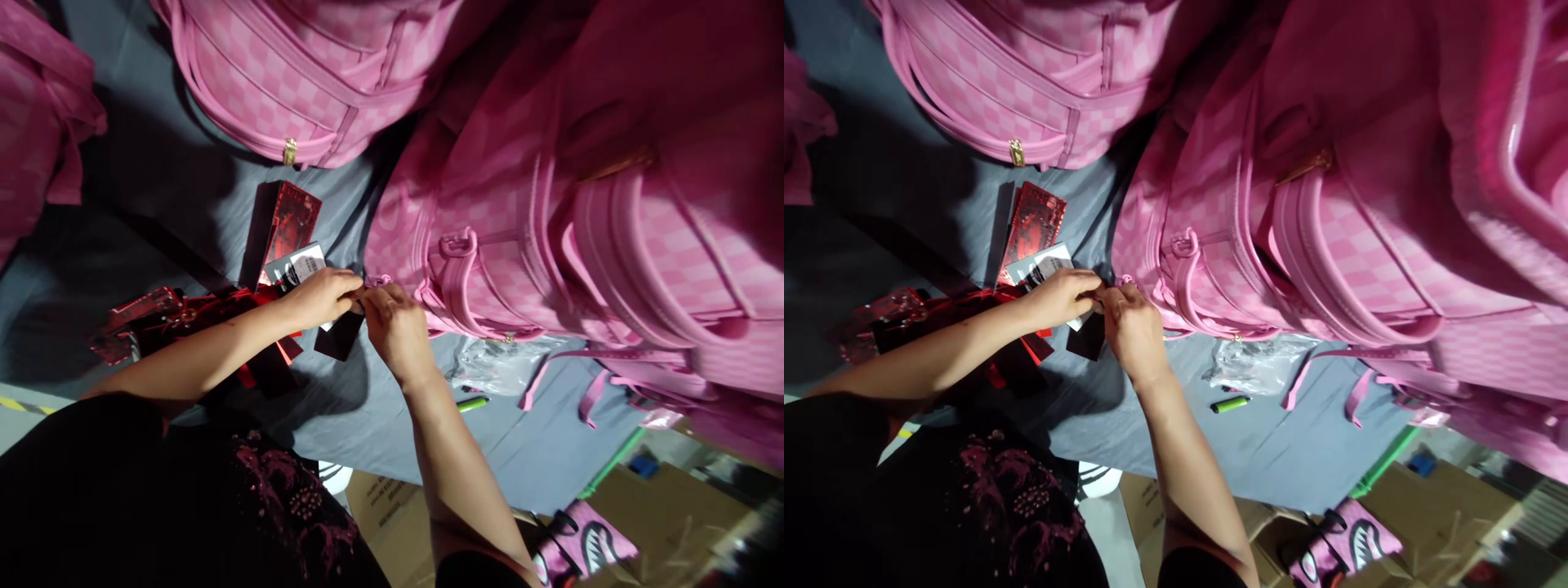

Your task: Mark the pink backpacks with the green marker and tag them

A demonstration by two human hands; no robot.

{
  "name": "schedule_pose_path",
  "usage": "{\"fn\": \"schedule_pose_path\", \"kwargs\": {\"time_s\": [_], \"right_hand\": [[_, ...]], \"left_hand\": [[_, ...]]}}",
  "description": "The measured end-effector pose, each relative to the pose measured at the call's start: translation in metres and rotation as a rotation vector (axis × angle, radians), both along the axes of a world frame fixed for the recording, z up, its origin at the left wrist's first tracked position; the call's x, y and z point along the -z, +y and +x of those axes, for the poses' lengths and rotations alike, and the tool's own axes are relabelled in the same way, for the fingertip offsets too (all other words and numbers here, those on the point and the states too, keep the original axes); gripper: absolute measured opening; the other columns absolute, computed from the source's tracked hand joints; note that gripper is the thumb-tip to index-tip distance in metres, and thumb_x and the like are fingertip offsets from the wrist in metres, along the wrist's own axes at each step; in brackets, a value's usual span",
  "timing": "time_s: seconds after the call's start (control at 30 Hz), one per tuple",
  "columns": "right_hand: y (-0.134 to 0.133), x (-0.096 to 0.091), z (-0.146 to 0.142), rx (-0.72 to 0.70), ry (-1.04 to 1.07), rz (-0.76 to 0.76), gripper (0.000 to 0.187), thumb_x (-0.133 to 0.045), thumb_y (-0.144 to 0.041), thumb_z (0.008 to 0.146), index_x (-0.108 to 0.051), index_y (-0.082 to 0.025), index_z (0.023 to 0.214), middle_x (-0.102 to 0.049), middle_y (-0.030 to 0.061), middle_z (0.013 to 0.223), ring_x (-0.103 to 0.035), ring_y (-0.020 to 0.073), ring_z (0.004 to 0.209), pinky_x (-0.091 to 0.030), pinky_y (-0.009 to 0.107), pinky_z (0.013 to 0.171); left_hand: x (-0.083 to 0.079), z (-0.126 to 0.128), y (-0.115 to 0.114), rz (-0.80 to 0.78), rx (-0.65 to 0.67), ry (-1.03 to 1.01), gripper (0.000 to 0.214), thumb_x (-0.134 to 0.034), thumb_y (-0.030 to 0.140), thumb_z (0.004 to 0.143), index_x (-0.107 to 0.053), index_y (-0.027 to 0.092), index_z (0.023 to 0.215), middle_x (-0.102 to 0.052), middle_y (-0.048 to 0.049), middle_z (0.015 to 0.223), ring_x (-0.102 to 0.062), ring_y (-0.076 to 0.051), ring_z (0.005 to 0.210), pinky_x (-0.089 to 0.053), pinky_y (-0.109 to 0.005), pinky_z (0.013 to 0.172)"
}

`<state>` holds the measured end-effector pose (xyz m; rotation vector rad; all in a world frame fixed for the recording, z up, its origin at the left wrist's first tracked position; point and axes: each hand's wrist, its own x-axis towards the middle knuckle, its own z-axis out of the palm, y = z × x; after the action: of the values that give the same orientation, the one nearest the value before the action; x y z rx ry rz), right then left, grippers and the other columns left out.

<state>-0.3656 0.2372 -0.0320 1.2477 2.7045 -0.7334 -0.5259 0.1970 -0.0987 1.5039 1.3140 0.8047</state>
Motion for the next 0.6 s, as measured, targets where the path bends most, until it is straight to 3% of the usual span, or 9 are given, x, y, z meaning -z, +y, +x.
{"fn": "schedule_pose_path", "kwargs": {"time_s": [0.17,0.3,0.47,0.6], "right_hand": [[-0.001,0.006,0.002,-0.009,0.077,0.023,0.021,-0.049,-0.016,0.096,-0.066,-0.019,0.082,-0.064,0.0062,0.079,-0.058,0.0185,0.068,-0.040,0.029,0.061],[-0.001,0.006,0.003,0.014,0.112,0.008,0.021,-0.048,-0.019,0.096,-0.067,-0.019,0.085,-0.066,0.0065,0.081,-0.060,0.0182,0.068,-0.042,0.029,0.061],[0.000,0.003,0.006,0.089,0.221,-0.009,0.018,-0.052,-0.017,0.094,-0.067,-0.018,0.084,-0.066,0.0049,0.078,-0.062,0.0176,0.068,-0.047,0.028,0.064],[0.001,0.003,0.008,0.145,0.273,-0.030,0.016,-0.052,-0.018,0.093,-0.067,-0.018,0.086,-0.068,0.0053,0.080,-0.064,0.0178,0.072,-0.050,0.029,0.067]], "left_hand": [[0.004,0.000,-0.006,0.017,-0.006,0.001,0.022,-0.055,0.001,0.082,-0.063,0.017,0.068,-0.064,0.0018,0.071,-0.062,-0.011,0.070,-0.044,-0.022,0.067],[0.011,0.003,-0.010,0.027,-0.099,0.017,0.017,-0.059,0.007,0.085,-0.066,0.017,0.074,-0.068,0.0017,0.073,-0.064,-0.011,0.071,-0.046,-0.023,0.070],[0.012,0.002,-0.018,0.080,-0.256,0.040,0.013,-0.060,0.023,0.093,-0.069,0.018,0.086,-0.073,-0.0043,0.100,-0.068,-0.014,0.090,-0.048,-0.026,0.081],[0.007,0.000,-0.016,0.099,-0.324,0.045,0.014,-0.063,0.029,0.092,-0.069,0.018,0.085,-0.072,-0.0001,0.081,-0.066,-0.012,0.073,-0.047,-0.023,0.070]]}}
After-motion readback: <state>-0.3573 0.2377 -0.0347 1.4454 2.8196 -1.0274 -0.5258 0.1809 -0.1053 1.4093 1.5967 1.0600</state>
